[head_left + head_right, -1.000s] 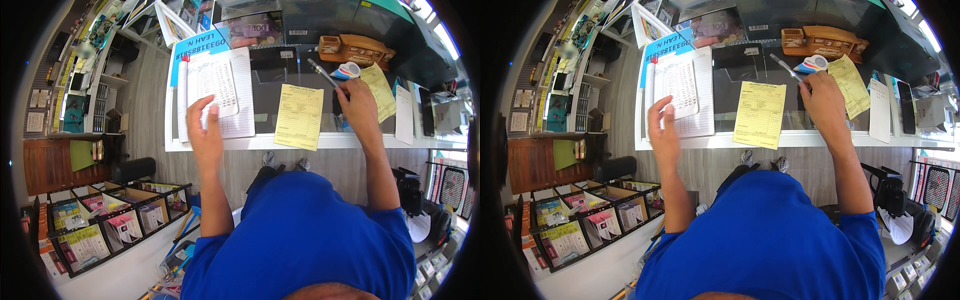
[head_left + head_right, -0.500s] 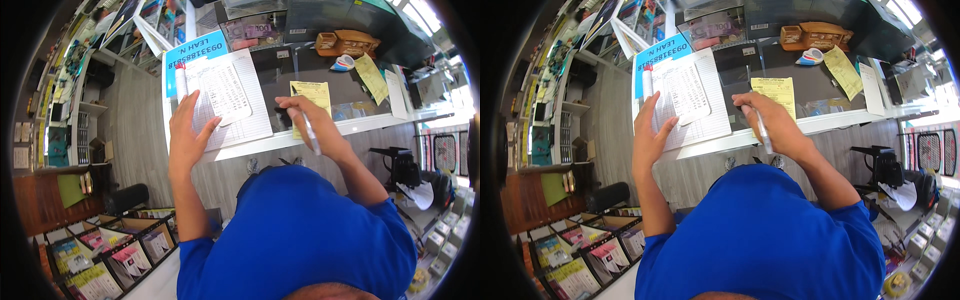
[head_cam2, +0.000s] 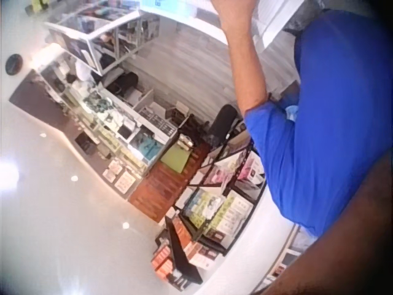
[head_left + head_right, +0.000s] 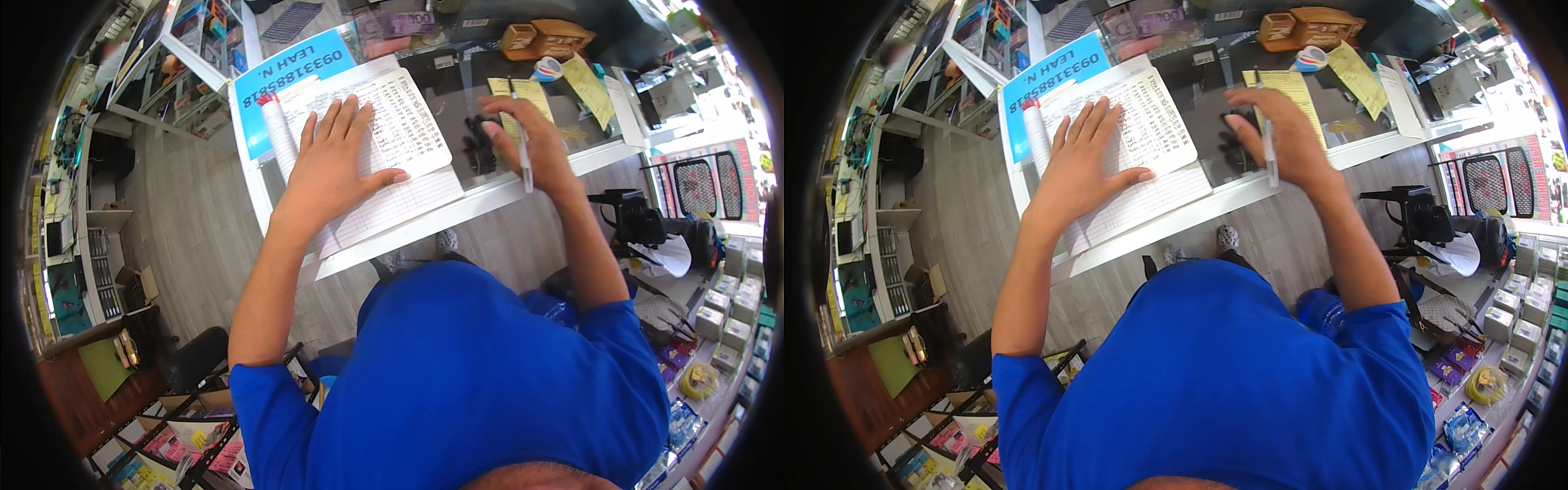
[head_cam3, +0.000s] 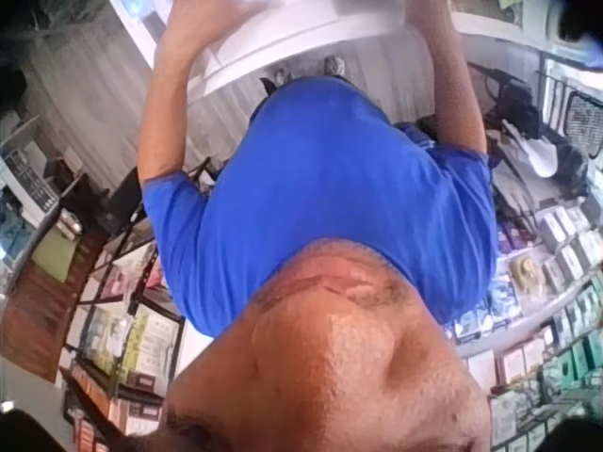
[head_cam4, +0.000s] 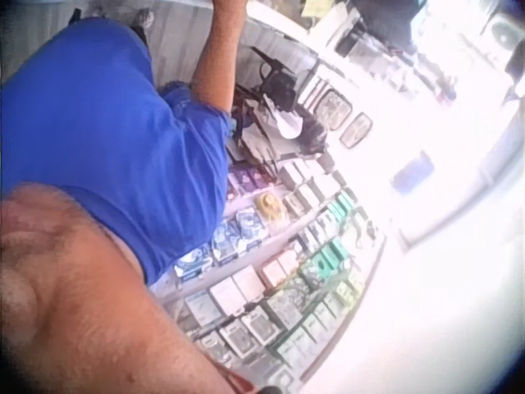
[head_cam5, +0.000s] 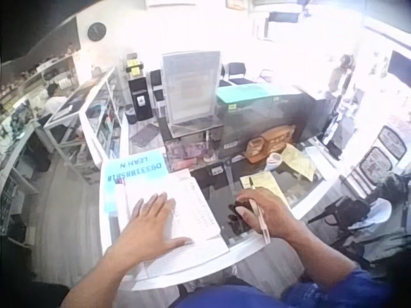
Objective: The person unpacks bubble-wrapped electronic components from a box, then handles receipts and counts paper currency at a counter. The person places the money into a cash drawer and continues counting bills.
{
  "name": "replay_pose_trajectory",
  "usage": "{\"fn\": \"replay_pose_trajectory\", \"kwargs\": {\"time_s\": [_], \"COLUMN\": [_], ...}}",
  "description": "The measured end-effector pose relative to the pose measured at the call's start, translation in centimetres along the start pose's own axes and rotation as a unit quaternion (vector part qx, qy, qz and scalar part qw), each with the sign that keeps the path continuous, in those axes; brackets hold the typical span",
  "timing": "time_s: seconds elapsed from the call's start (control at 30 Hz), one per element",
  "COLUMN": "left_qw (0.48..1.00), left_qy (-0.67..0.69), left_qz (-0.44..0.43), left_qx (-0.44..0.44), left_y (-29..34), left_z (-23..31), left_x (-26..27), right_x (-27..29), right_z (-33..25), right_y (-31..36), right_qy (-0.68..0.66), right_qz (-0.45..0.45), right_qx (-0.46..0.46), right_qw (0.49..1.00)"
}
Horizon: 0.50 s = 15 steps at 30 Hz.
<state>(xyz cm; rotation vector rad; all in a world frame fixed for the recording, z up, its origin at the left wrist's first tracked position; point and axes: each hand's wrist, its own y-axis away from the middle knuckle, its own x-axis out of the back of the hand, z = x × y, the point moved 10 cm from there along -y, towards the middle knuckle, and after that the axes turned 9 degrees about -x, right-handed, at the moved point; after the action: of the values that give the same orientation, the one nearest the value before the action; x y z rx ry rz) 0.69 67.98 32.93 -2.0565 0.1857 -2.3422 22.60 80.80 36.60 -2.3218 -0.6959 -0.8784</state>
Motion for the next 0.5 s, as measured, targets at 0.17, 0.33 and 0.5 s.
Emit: {"fn": "replay_pose_trajectory", "kwargs": {"time_s": [0.17, 0.33, 0.5], "left_qw": [0.999, 0.999, 0.996], "left_qy": [-0.022, -0.026, 0.052], "left_qz": [0.000, 0.016, 0.073], "left_qx": [-0.024, -0.034, -0.018], "left_y": [-3.9, -6.1, -5.4], "left_z": [3.6, 5.9, 5.5], "left_x": [-0.9, -1.1, 4.2], "right_x": [-2.4, -1.9, -0.4], "right_z": [-0.9, -0.4, 0.5], "right_y": [1.1, 1.1, 1.6], "right_qy": [-0.090, -0.004, -0.091], "right_qz": [0.009, 0.048, 0.053], "right_qx": [-0.057, 0.020, -0.001], "right_qw": [0.994, 0.999, 0.994]}}
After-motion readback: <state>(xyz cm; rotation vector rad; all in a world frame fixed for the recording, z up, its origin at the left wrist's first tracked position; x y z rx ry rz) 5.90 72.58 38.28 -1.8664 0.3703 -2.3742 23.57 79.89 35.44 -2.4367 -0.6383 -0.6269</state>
